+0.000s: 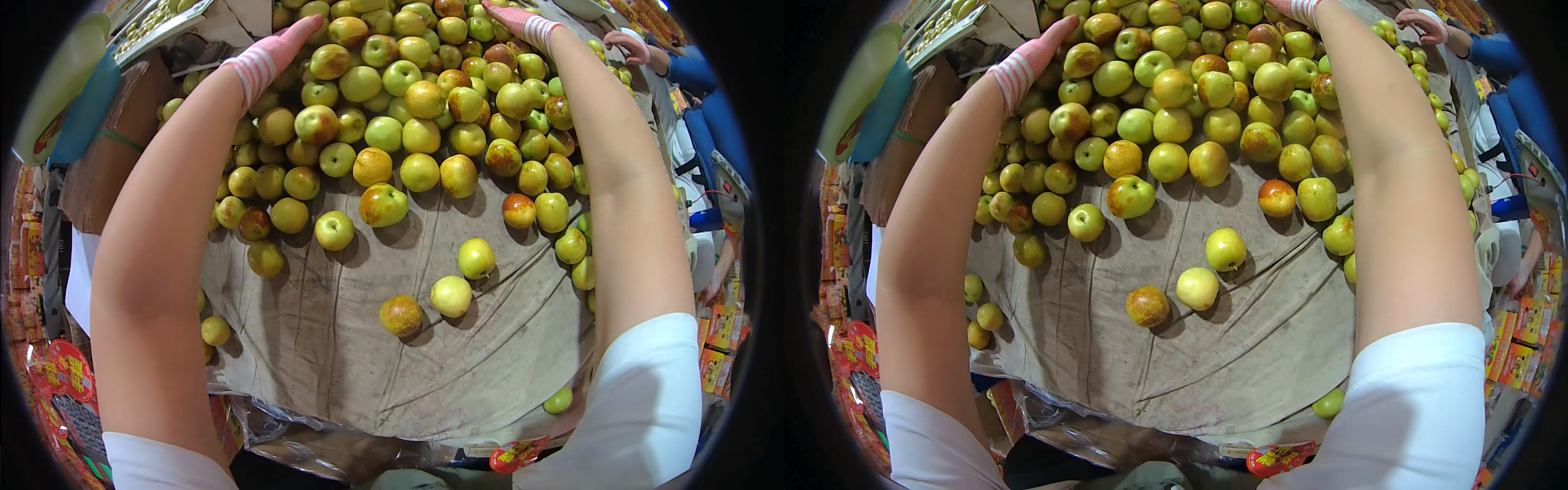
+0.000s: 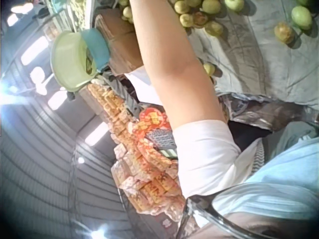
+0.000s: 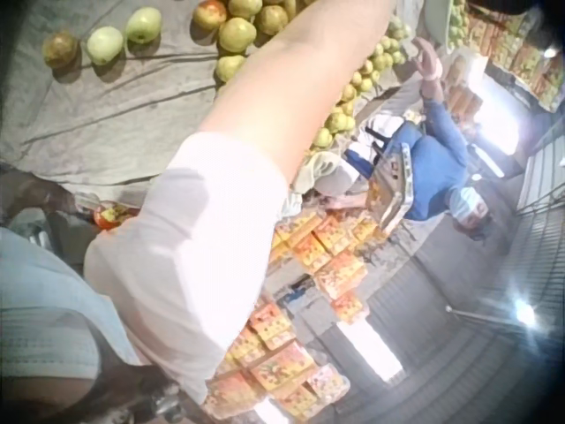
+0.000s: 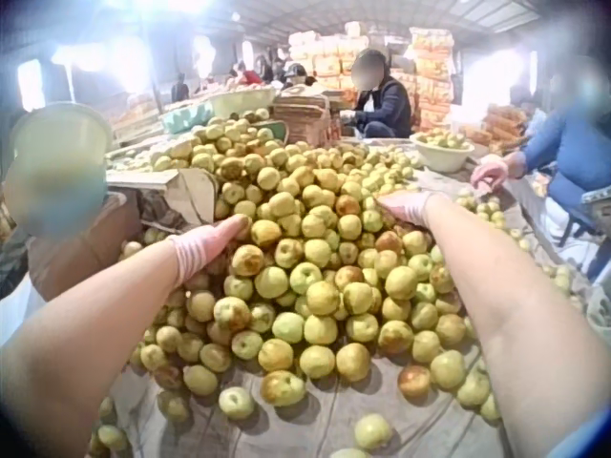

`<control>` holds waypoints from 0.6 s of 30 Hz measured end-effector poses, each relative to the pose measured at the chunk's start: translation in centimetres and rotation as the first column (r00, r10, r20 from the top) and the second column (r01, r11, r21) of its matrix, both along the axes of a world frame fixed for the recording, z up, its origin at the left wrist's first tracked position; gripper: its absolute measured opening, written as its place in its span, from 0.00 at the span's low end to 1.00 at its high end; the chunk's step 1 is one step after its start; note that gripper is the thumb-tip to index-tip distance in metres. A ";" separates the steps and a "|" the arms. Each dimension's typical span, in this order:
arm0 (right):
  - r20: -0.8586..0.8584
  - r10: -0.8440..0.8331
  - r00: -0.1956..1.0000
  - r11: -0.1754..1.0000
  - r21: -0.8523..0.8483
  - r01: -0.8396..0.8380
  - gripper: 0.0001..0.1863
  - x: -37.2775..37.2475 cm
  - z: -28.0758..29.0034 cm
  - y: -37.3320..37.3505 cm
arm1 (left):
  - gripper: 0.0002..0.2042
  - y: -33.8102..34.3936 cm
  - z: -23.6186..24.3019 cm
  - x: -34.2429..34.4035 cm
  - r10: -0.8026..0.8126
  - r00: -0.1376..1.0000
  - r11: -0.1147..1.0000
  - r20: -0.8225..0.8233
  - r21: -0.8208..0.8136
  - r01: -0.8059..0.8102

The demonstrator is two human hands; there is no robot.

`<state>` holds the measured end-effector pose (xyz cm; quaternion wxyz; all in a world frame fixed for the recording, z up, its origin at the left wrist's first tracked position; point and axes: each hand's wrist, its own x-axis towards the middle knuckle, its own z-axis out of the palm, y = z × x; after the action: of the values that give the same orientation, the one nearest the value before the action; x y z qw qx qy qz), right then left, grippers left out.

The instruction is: The person sits on the floor in a produce area and sorts green plums from a large pile into a cardboard box. They wear pink gloves, pick up plums by hand, and place them into the box, occasionally adjusting the pile and the box position.

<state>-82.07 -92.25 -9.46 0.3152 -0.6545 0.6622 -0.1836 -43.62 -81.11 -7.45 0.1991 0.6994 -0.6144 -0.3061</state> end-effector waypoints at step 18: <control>0.093 0.532 0.842 0.825 0.166 -0.540 0.38 2.3 1.9 12.6 | 0.31 5.4 0.4 -9.7 -0.604 0.781 0.784 -0.159 0.055 0.618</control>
<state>-79.73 -79.65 -7.58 0.4277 -0.7776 0.4593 -0.0389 -53.34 -75.75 -7.10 0.0925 0.4497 -0.7765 -0.4316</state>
